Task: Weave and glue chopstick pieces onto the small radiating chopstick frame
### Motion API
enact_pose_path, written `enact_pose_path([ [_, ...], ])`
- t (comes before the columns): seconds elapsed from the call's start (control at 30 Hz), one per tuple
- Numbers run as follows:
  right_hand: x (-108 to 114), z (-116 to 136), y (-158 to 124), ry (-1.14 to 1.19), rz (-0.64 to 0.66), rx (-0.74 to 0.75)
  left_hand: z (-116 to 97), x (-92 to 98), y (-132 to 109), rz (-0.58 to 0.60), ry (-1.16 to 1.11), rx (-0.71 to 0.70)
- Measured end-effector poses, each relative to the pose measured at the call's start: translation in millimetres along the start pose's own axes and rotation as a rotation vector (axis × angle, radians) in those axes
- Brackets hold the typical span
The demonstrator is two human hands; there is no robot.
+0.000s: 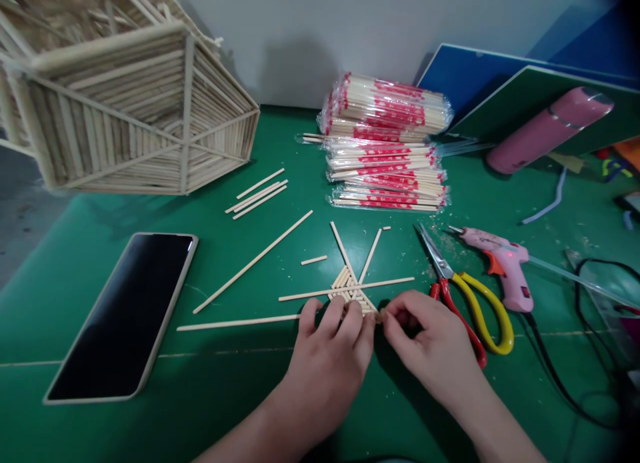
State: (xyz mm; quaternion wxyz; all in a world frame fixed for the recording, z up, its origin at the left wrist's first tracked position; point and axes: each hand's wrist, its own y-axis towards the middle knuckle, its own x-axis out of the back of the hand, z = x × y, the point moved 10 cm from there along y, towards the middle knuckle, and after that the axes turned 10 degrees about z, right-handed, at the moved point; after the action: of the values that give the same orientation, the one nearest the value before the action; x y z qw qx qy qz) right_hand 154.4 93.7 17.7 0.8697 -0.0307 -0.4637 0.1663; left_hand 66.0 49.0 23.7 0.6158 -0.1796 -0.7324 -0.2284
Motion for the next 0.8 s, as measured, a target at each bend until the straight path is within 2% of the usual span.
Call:
enact_pose_path([
  [0.07, 6, -8, -6, 0.098, -0.069, -0.015, 1, 0.0, 0, -0.003, -0.008, 0.008],
  [0.13, 8, -9, -9, 0.104, -0.085, 0.005, 2, 0.2, -1, -0.015, -0.012, 0.023],
  [0.33, -2, 4, -5, -0.038, 0.016, 0.088, 1, 0.9, -1, -0.034, -0.022, 0.015],
  [0.8, -9, 23, 9, -0.308, 0.065, 0.108, 1, 2.6, 0, -0.036, -0.019, 0.017],
])
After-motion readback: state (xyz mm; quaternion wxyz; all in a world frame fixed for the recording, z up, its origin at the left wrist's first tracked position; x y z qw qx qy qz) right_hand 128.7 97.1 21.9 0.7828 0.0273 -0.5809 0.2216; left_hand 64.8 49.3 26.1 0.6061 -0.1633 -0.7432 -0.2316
